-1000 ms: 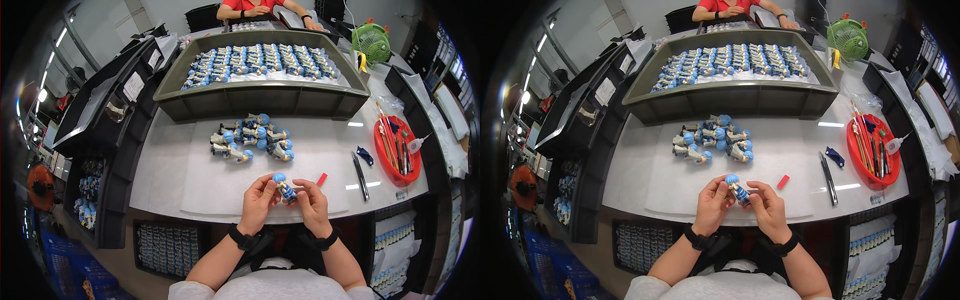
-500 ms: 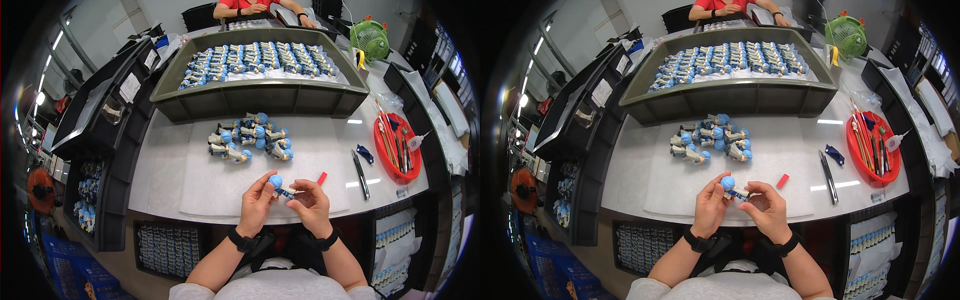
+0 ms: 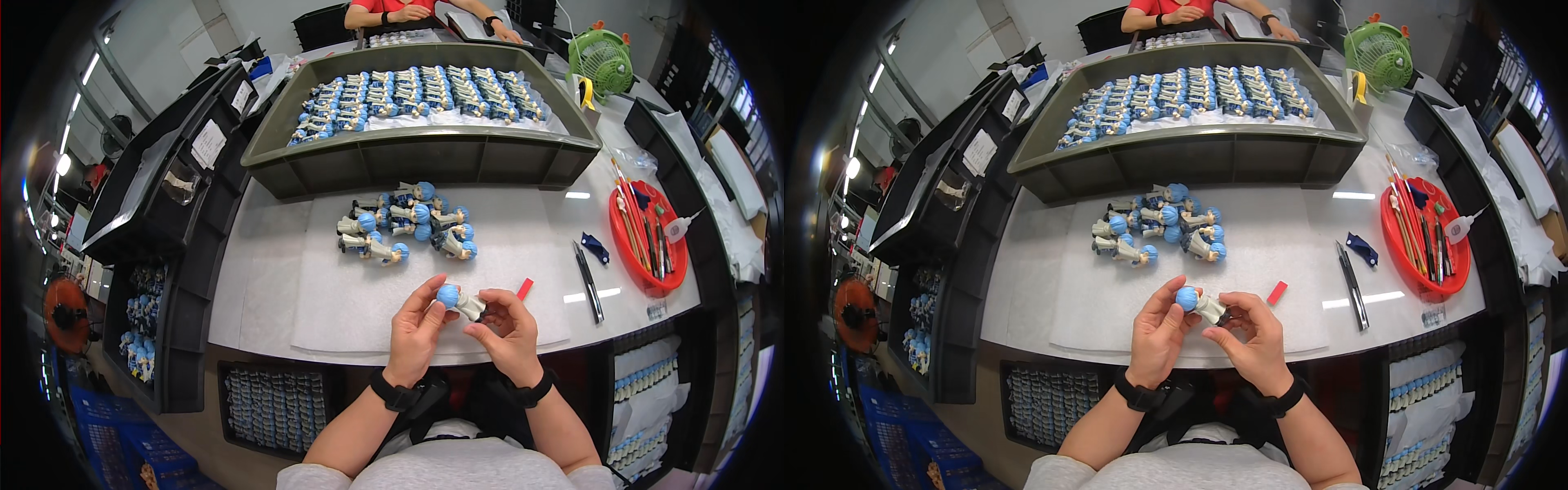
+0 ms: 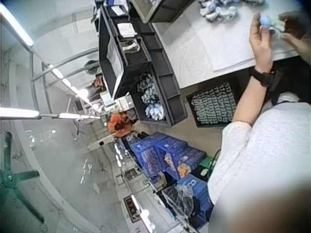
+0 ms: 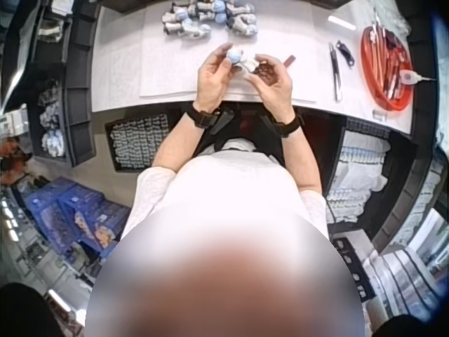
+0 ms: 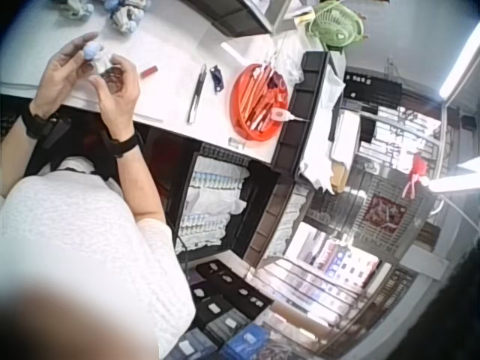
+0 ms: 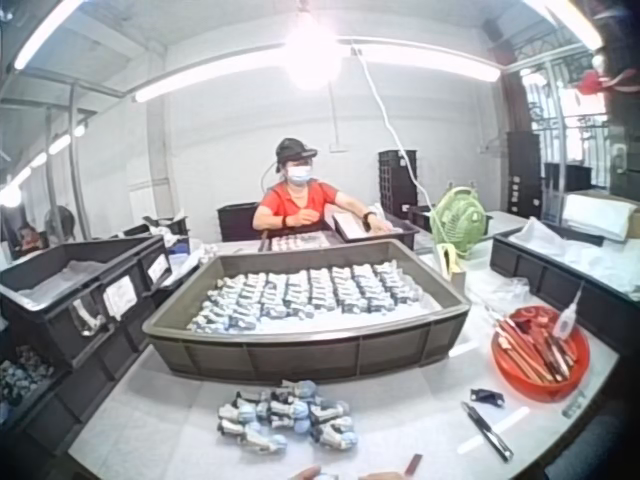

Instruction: The person picks up small blue-and-white figurines from a tray, rubs them with a red block, and uses a craft knife to trim excess material. Finished pieces are placed into a drawer. The person repeats this process for several figurines.

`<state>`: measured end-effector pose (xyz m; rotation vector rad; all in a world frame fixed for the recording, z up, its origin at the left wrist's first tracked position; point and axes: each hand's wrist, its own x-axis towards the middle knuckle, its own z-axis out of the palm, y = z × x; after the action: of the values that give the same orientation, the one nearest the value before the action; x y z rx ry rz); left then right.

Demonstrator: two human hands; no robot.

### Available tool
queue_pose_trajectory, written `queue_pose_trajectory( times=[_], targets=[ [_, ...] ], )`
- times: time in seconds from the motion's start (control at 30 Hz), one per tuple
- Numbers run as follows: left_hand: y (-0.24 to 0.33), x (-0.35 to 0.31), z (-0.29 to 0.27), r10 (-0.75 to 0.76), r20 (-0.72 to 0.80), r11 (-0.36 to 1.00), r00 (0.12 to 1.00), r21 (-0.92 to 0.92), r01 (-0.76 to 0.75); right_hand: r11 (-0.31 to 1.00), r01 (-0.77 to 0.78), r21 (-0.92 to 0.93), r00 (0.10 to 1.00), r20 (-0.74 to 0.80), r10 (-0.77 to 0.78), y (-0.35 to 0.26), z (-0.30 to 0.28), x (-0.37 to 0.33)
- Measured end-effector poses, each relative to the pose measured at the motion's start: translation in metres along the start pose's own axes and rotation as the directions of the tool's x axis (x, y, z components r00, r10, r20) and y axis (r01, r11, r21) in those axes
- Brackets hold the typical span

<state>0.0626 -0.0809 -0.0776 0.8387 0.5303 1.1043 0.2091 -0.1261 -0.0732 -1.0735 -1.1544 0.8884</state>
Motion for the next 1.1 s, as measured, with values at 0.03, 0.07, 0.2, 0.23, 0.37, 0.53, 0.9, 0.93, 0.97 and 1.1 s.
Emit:
queue_pose_trajectory(
  times=[0.03,0.07,0.2,0.23,0.37,0.53,0.9,0.93,0.97,1.1],
  targets=[
    [-0.0002,0.0002,-0.0001,0.004,0.006,1.0,1.0,-0.003,-0.004,1.0,0.009,-0.003,1.0,0.004,-0.008,-0.0003,-0.0001,0.0001],
    [-0.0001,0.0003,0.0003,0.006,0.006,1.0,1.0,-0.006,-0.006,1.0,0.01,-0.003,1.0,0.004,-0.01,-0.0001,-0.0003,0.0001],
    [0.0002,0.0003,0.0016,0.009,0.007,1.0,1.0,-0.006,-0.009,1.0,0.012,0.007,1.0,0.007,-0.012,0.0001,-0.0001,0.0004],
    [0.0001,0.0004,0.0016,0.008,0.009,1.0,1.0,-0.004,-0.008,1.0,0.012,0.011,1.0,0.007,-0.012,0.0,-0.0001,0.0004],
    [-0.0019,0.0008,0.0003,0.01,0.015,1.0,1.0,-0.013,-0.009,1.0,0.017,-0.008,1.0,0.01,-0.016,0.0006,-0.0006,0.0001],
    [-0.0007,0.0008,0.0011,-0.005,0.004,1.0,1.0,0.0,0.005,1.0,0.02,-0.011,1.0,0.004,-0.02,0.0011,-0.0002,0.0001],
    [-0.0003,0.0011,0.0008,0.014,0.037,0.999,0.999,-0.035,-0.013,0.999,0.033,-0.028,0.999,0.022,-0.033,0.0,-0.0002,0.0005],
    [-0.0004,0.0012,0.001,0.013,0.037,0.999,0.999,-0.036,-0.012,0.999,0.034,-0.028,0.999,0.022,-0.033,0.0,-0.0003,0.0005],
    [-0.0002,0.0012,0.0012,0.01,0.031,1.0,0.999,-0.028,-0.009,0.999,0.033,-0.027,0.999,0.022,-0.032,0.0,-0.0005,0.0006],
    [0.0008,0.0006,0.0019,0.005,0.022,1.0,1.0,-0.013,-0.005,0.999,0.028,-0.018,0.999,0.025,-0.028,0.0004,-0.0002,0.0007]
  ],
)
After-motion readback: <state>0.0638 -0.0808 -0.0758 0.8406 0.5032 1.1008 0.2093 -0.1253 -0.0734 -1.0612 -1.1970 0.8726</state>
